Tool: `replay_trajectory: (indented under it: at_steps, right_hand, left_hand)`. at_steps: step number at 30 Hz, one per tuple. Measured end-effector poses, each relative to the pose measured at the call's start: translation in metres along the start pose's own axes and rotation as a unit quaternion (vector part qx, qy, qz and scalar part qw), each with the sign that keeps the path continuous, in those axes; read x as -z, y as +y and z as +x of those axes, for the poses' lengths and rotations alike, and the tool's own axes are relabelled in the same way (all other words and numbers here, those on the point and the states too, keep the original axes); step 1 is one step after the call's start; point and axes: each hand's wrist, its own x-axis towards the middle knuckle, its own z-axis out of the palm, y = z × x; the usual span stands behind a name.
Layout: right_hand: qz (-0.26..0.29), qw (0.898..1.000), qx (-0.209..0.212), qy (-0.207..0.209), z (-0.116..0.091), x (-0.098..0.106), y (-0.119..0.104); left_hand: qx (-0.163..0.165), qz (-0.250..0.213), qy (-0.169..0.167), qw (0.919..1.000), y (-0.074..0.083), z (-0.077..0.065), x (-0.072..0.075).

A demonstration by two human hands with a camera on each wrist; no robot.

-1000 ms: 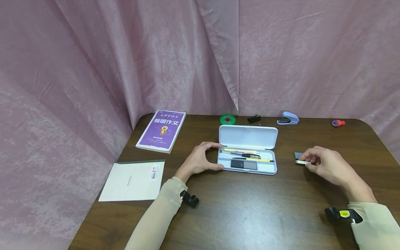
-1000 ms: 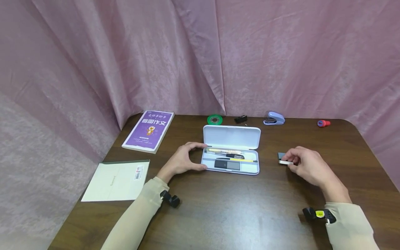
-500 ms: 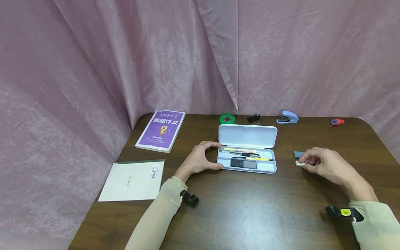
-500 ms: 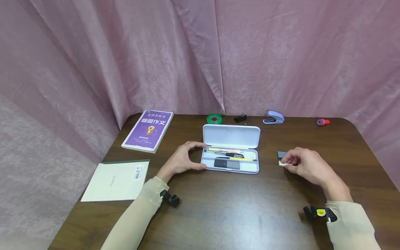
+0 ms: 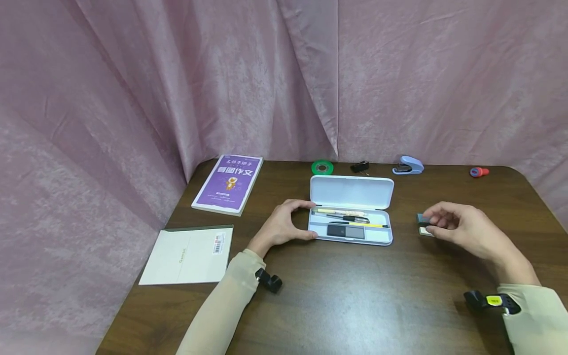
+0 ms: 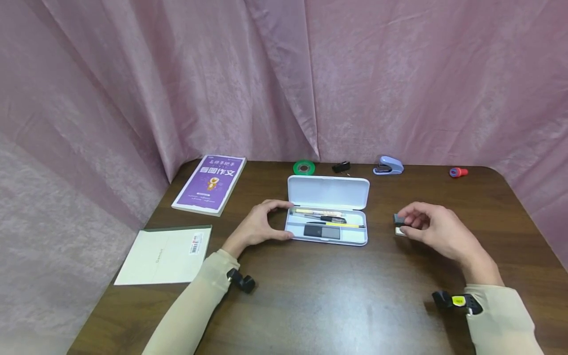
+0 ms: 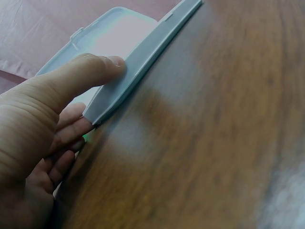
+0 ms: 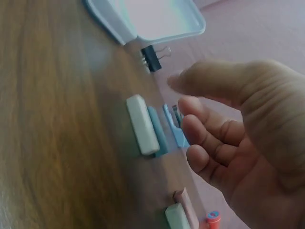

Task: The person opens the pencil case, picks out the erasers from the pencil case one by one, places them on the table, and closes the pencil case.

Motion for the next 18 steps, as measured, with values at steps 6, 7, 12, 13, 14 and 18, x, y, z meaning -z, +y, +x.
replay_trajectory:
  at_steps: [6,7,12,13,14,18]
  right_hand:
    - [0.021,1.000,0.009,0.015,0.005,0.003,-0.019]
    - [0.027,0.999,0.009,0.017,0.006,0.002,-0.024]
    - [0.047,0.998,0.033,0.018,0.011,-0.002,-0.040]
    - [0.048,0.998,0.041,0.016,0.013,-0.003,-0.043]
    - [0.047,0.998,0.049,0.013,0.015,-0.005,-0.046]
    - [0.044,0.996,0.077,-0.006,0.027,-0.015,-0.058]
  left_hand:
    - [-0.003,-0.001,0.003,1.0000,0.000,0.001,0.002]
    - [-0.004,0.000,0.003,1.0000,0.000,0.001,0.002]
    - [-0.002,0.000,0.001,1.0000,0.000,0.002,0.000]
    - [-0.002,-0.002,0.000,1.0000,0.000,0.001,0.000]
    - [-0.001,-0.003,0.000,1.0000,0.000,0.001,0.000]
    - [0.002,-0.007,0.001,1.0000,-0.001,0.000,-0.001]
